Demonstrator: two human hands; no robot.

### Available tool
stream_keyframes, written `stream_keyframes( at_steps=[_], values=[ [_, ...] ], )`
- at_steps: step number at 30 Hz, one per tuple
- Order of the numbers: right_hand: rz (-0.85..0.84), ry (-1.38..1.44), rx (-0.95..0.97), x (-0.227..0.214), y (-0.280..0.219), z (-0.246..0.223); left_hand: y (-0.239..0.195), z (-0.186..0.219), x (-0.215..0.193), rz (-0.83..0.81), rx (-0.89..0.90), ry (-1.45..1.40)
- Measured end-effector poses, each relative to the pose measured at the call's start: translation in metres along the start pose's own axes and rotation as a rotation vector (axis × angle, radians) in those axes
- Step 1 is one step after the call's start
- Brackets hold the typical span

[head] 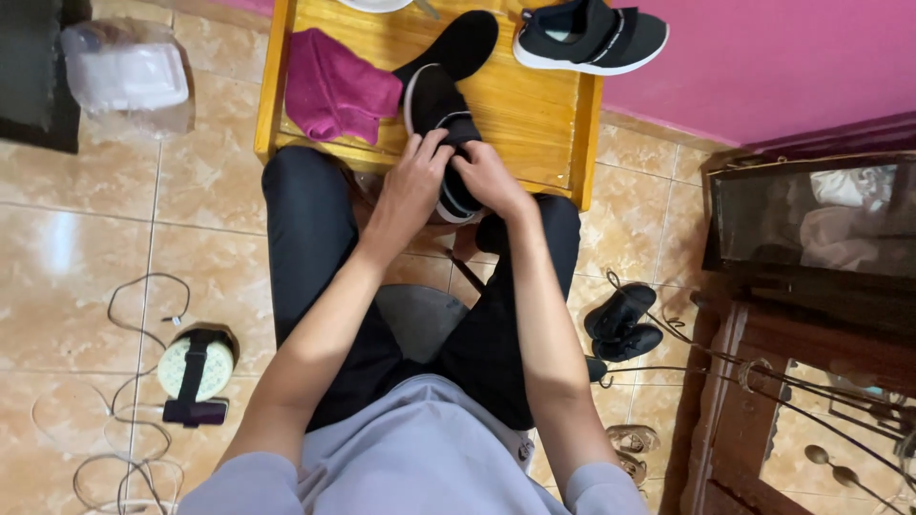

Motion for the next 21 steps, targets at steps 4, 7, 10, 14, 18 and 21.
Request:
stream_keyframes(
  at_steps=[4,7,10,14,18,21],
  values=[
    [-0.126,-0.164,0.046,-0.009,-0.007,0.001,0.006,-0.002,0.004,-0.068,-0.059,-0.103],
    [-0.007,-0.194,0.110,0.004,-0.002,0.031,0.009,-0.011,0.029,-0.036,-0.031,-0.183],
    [0.053,-0.037,0.167,0.013,-0.014,0.029,0.005,-0.009,0.021,-0.065,-0.015,-0.207],
    [0.112,-0.042,0.107,0.021,-0.007,0.056,0.005,-0.011,0.022,-0.106,0.037,-0.181],
    [0.100,-0.059,0.085,0.029,0.011,0.106,0.006,-0.010,0.021,-0.112,0.075,-0.130],
    [0.081,-0.166,0.087,0.026,0.007,0.081,0.006,-0.010,0.018,-0.094,0.049,-0.172]
  ],
)
Point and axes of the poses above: each hand's wrist, its own y-axis towards the middle knuckle, its own x-axis out of the palm, z = x × y, the point moved 2 cm from there along y, towards the middle knuckle, and after that the axes turned 6 degrees about -x, right-handed, at the moved point
